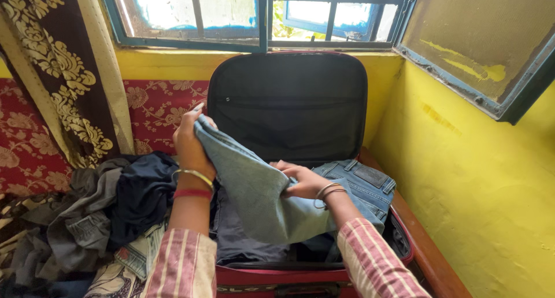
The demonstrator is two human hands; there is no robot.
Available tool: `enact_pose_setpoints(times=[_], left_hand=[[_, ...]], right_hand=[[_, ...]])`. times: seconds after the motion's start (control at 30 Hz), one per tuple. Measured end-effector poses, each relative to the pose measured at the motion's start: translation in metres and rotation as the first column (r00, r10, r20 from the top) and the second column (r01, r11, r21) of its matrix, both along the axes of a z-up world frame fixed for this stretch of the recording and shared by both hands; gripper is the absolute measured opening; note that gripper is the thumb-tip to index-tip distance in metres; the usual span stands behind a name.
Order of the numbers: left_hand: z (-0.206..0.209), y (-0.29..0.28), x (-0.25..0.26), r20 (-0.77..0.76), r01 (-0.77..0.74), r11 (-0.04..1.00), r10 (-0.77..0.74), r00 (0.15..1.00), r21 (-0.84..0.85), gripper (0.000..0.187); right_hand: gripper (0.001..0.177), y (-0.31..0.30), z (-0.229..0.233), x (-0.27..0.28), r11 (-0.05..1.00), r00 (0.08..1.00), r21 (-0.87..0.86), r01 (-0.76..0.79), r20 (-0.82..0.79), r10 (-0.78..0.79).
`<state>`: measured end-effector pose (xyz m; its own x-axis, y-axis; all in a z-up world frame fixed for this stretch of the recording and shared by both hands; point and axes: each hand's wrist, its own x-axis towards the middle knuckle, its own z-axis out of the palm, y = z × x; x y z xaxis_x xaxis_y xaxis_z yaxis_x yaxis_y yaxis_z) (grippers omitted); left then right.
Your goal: The person folds pairs of jeans and pants by hand and places them inside an open suitcase.
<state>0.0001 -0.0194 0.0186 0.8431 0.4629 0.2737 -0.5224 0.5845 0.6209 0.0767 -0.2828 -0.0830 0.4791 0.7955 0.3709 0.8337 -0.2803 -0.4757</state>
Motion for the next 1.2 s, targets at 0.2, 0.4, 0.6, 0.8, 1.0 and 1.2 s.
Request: enact_pose_setpoints(times=[0.2,0.4,0.6,0.8,1.0,1.2], left_hand=[[-0.025,0.014,0.026,-0.001,-0.03,0.998,0.03,1.0,0.062,0.027],[-0.059,0.056,0.037,-0.181,-0.122,0.268,0.861,0.476,0.956,0.038],[-0.043,-0.02,0.029,0.426,-0.435,0.071,0.117,0.897,0.898,0.051],[-0.053,-0.082,0.04,-0.025,0.012,0.345,0.035,0.999,0.939,0.062],[-0.048,-0.104,0.025,0.029,-0.093,0.166,0.35,0.936,0.982,0.074],[-0.079,-0.072,0.046,0.267,-0.296,-0.039,0.553,0.789,0.954,0.072]], right_hand=[[0.034,-0.001,-0.017,0.002,0.974,0.919,-0.132,0.186,-0.328,-0.22],[0.032,-0.04,0.032,-0.008,0.91,0.911,-0.041,0.412,-0.012,-0.413],[0.03,-0.008,0.078,-0.026,0.961,0.948,-0.043,0.273,0.184,-0.261],[0.034,-0.005,0.101,-0.038,0.979,0.972,-0.017,0.205,0.122,-0.202],[0.035,-0.013,0.1,-0.051,0.99,0.985,0.105,0.09,0.14,-0.104],[0.066,-0.026,0.095,-0.038,0.921,0.924,0.341,0.189,-0.378,-0.05]])
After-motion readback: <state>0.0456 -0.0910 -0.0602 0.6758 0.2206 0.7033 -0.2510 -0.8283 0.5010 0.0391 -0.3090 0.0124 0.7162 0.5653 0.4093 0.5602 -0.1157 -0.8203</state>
